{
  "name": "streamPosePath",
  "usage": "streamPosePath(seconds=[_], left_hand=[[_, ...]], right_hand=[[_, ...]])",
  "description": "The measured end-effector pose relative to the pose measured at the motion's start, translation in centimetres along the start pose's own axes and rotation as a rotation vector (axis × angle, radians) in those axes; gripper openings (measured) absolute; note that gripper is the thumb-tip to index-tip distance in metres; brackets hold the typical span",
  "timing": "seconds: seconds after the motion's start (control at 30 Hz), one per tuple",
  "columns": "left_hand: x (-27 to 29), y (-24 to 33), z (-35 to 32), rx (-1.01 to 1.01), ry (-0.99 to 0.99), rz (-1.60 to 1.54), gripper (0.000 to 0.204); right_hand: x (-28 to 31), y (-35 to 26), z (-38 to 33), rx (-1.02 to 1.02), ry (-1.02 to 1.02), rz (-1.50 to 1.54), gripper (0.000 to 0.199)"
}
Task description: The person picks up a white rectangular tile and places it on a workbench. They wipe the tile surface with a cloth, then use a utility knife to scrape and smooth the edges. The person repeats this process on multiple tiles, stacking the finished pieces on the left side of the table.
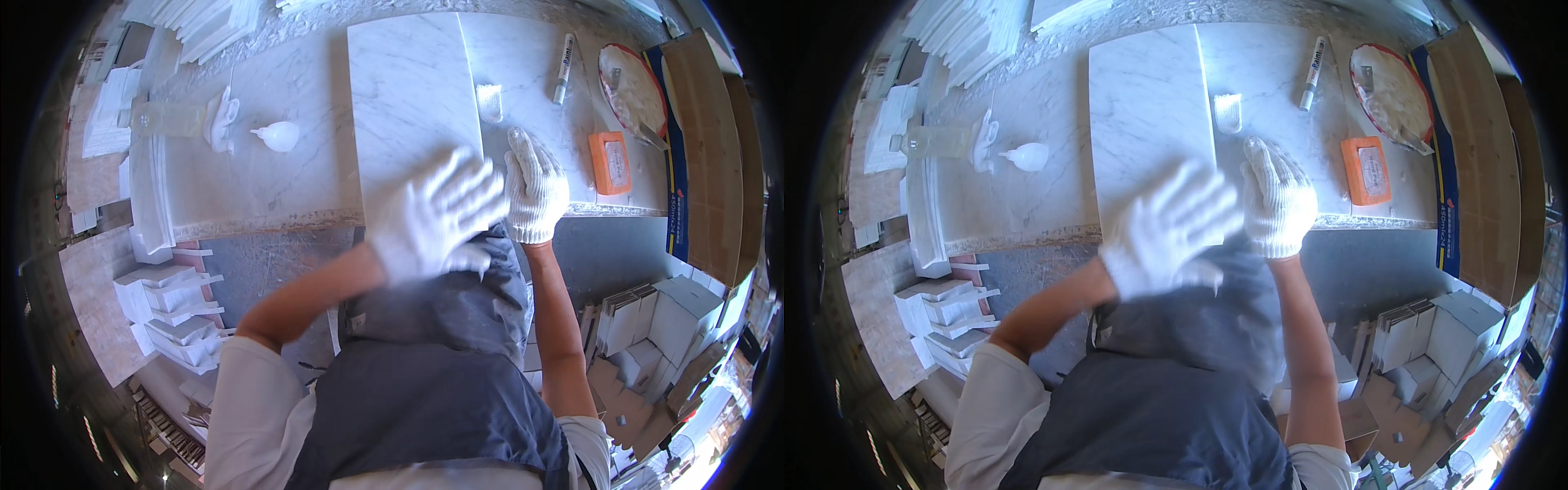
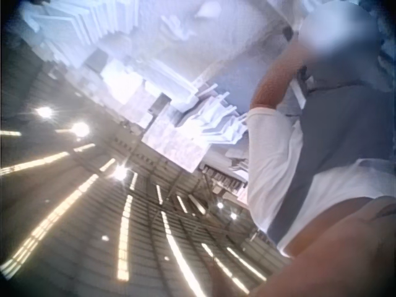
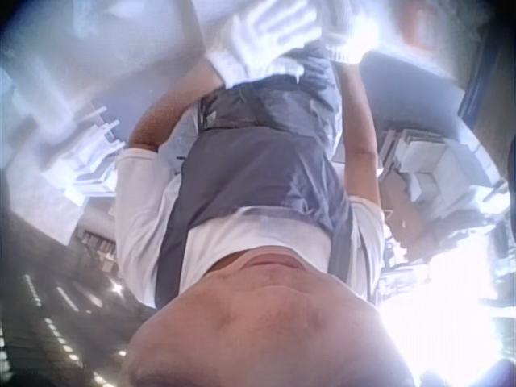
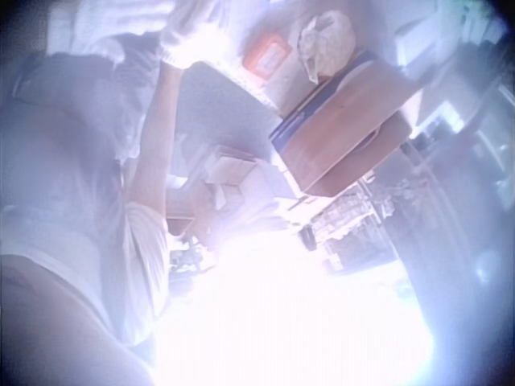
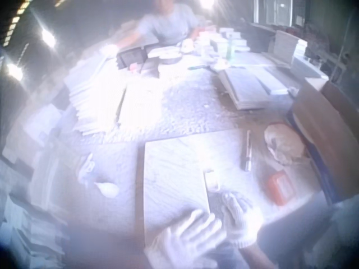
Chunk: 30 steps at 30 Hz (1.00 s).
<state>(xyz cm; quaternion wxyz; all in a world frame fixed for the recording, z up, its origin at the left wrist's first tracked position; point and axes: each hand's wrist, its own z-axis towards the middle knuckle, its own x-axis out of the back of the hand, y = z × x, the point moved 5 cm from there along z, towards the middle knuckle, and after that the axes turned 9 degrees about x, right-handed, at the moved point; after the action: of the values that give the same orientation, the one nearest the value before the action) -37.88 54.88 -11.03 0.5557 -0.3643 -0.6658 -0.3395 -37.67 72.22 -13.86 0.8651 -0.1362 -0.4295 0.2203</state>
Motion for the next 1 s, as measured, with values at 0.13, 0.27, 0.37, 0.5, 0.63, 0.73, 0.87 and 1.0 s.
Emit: streamPosePath(seconds=[0.13, 0.27, 0.37, 0.5, 0.63, 0.73, 0.87, 1.0], left_hand=[[0.4, 3.6, -5.1, -0.046, 0.186, -0.427, 0.065], [0.5, 3.5, -6.6, 0.006, 0.197, -0.716, 0.044], [1.3, 2.1, -7.4, 0.137, 0.108, -0.729, 0.034], [4.3, -0.5, -8.0, 0.24, 0.415, -0.695, 0.032], [4.2, -2.8, -5.2, 0.396, 0.543, -0.383, 0.04], [3.0, -4.1, -2.5, 0.399, 0.416, -0.205, 0.046], [1.6, -3.5, -1.4, 0.317, 0.354, -0.184, 0.058], [0.7, -3.2, -1.7, 0.317, 0.322, -0.195, 0.061]], right_hand=[[-0.1, 0.1, -0.2, -0.039, -0.026, 0.019, 0.03], [-0.1, -0.1, 0.0, -0.03, -0.049, 0.007, 0.033], [-0.1, -0.6, 0.4, 0.052, -0.103, -0.093, 0.038], [-0.1, -1.0, 0.5, 0.086, -0.202, -0.224, 0.047], [-0.1, -0.9, 0.2, 0.05, -0.265, -0.199, 0.053], [0.6, -0.7, -0.3, -0.019, -0.203, -0.077, 0.057], [3.6, -0.5, -3.1, -0.304, 0.028, 0.33, 0.067], [7.9, 1.8, -5.0, -0.588, 0.205, 0.629, 0.068]])
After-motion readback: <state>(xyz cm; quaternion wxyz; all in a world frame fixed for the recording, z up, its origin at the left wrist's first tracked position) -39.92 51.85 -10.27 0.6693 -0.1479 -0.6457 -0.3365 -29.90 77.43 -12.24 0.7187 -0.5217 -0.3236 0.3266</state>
